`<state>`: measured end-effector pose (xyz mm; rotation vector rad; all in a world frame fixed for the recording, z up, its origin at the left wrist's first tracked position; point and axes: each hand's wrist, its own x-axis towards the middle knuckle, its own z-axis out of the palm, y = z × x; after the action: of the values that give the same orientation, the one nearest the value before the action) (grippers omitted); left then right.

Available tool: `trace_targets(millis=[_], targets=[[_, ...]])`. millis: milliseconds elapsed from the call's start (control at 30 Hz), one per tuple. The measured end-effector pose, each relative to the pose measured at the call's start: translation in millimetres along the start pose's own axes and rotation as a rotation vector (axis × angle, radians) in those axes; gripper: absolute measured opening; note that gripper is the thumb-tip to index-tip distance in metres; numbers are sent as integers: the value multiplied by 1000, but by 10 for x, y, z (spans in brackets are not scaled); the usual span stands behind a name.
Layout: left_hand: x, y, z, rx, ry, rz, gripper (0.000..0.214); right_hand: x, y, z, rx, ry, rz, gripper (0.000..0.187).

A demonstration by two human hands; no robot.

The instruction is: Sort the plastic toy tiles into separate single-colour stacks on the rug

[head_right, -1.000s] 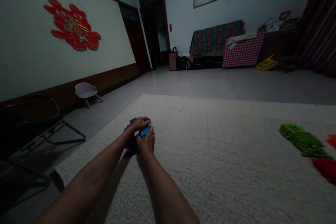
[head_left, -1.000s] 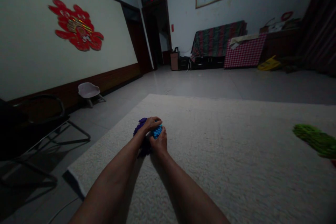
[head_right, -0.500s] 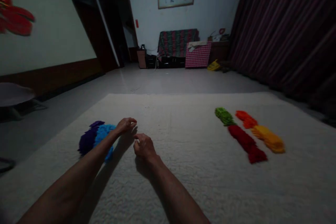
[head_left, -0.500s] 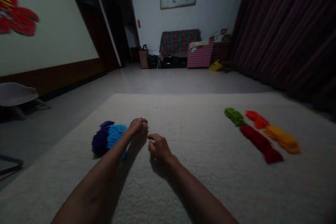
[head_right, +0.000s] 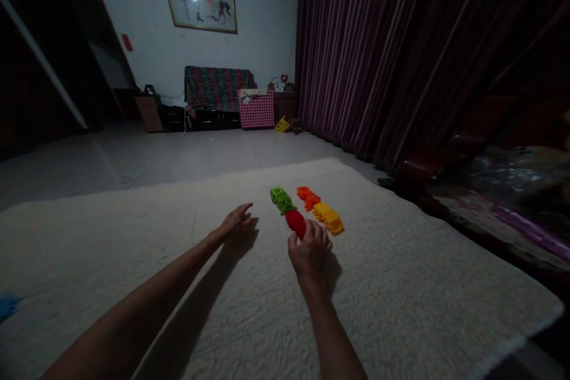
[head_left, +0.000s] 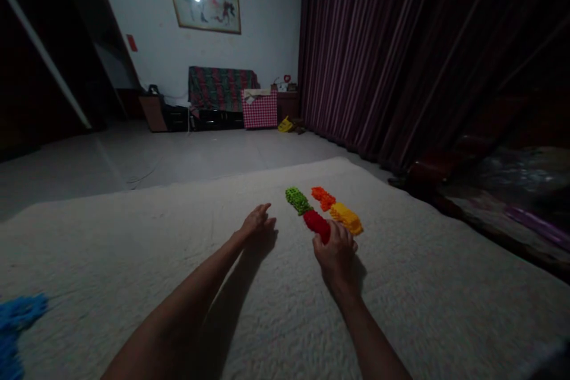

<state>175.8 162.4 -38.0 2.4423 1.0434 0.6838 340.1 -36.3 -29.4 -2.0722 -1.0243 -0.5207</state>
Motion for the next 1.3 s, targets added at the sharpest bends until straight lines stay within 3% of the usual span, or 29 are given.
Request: trace_targets(millis=[133,233,333,433,667,900,1100,1300], targets=[[649,283,278,-149,41,-141,63,-70,209,36,-84,-72,80,56],[1036,366,423,-241,73,-225,69,-130,247,85,-102,-130,107,64],[1302,370,557,-375,142,-386,75,-135,257,103,-115,-136,127,70],[1419,398,655,-425,130,-416,72,-109,262,112,-116,-145,146,74],[1187,681,677,-670,-129,-208,59,-78,299,167,-6,-180,114,73],[909,851,724,-699,-127,-172,56,-36,302,124,85,-206,84,83],[722,727,659,-786,-73,-203,51,-64,200,93,128,-287,41,75],[398,542,389,-640,-250,-168,40,-204,-48,134,274,-377,-23,70]])
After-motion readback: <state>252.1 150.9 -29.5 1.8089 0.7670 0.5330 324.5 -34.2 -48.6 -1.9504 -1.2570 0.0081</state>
